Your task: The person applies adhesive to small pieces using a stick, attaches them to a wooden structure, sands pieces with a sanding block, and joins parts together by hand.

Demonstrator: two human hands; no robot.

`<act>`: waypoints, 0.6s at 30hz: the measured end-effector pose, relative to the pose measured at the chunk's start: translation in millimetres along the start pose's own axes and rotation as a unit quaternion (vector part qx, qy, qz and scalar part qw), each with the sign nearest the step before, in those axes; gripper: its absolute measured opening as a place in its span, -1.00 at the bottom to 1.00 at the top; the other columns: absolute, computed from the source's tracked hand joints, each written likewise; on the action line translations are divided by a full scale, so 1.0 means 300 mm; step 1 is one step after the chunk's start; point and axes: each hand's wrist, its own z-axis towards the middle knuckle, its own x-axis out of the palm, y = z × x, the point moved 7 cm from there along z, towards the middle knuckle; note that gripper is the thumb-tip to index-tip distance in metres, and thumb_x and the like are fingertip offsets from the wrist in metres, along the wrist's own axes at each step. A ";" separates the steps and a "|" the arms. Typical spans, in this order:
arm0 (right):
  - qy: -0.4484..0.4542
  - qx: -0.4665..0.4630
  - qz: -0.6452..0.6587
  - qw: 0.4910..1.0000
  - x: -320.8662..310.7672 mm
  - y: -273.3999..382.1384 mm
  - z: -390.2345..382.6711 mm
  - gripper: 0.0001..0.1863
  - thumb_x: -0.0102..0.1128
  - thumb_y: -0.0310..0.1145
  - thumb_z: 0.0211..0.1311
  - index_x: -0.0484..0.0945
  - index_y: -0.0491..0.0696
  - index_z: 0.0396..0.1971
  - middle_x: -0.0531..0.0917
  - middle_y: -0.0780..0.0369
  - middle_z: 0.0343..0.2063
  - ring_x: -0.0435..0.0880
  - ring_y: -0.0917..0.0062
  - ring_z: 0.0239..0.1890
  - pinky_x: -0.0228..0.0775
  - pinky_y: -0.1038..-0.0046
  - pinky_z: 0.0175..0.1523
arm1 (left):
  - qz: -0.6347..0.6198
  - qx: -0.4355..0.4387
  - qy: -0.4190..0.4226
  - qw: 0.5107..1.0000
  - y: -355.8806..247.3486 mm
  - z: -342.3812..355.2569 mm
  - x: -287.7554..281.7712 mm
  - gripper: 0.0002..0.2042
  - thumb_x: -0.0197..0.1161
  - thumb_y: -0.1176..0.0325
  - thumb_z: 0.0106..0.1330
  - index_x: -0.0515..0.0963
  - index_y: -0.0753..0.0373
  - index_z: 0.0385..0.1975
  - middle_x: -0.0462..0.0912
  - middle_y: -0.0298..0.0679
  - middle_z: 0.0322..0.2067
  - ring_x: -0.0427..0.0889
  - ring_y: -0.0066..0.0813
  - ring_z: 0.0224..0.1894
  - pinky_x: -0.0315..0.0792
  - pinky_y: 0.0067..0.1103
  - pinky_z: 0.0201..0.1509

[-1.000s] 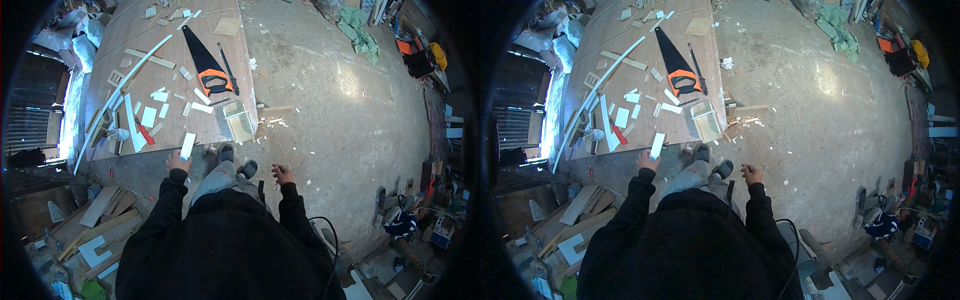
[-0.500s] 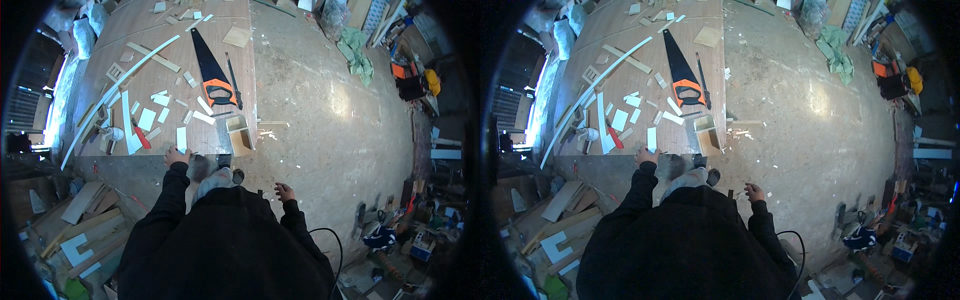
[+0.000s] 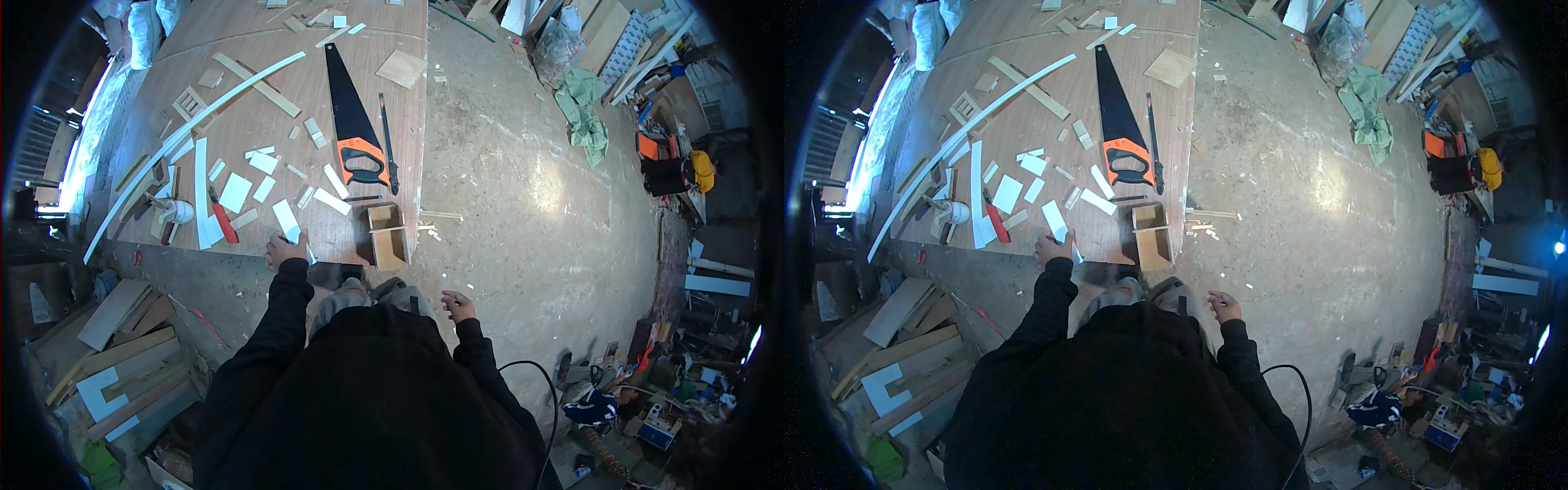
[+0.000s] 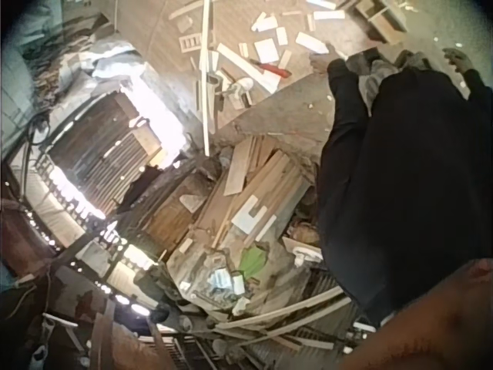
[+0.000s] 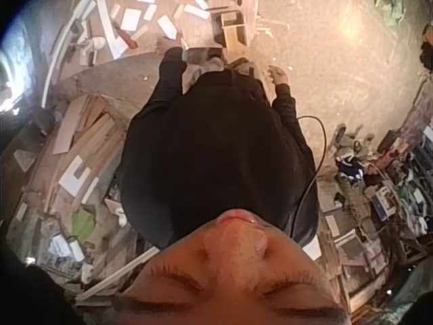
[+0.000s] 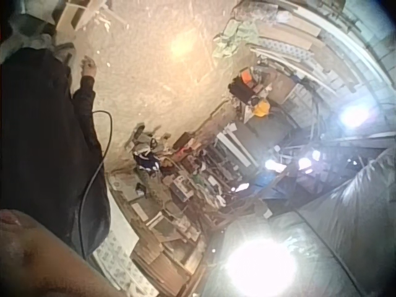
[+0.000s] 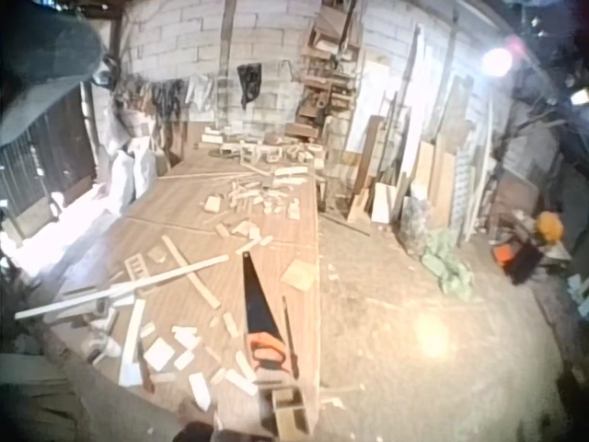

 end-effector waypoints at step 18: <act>0.220 -0.340 -0.092 0.910 -0.255 0.397 -0.030 -0.81 0.35 -0.32 0.17 0.61 -0.14 -0.42 0.64 0.23 -0.49 0.60 0.60 -0.42 0.43 0.53 -0.26 | -0.356 0.239 0.202 0.881 -0.130 -0.920 0.022 -0.86 0.14 0.35 0.38 0.52 0.25 -0.18 0.60 -0.29 -0.39 0.54 -0.61 -0.39 0.42 -0.62 -0.29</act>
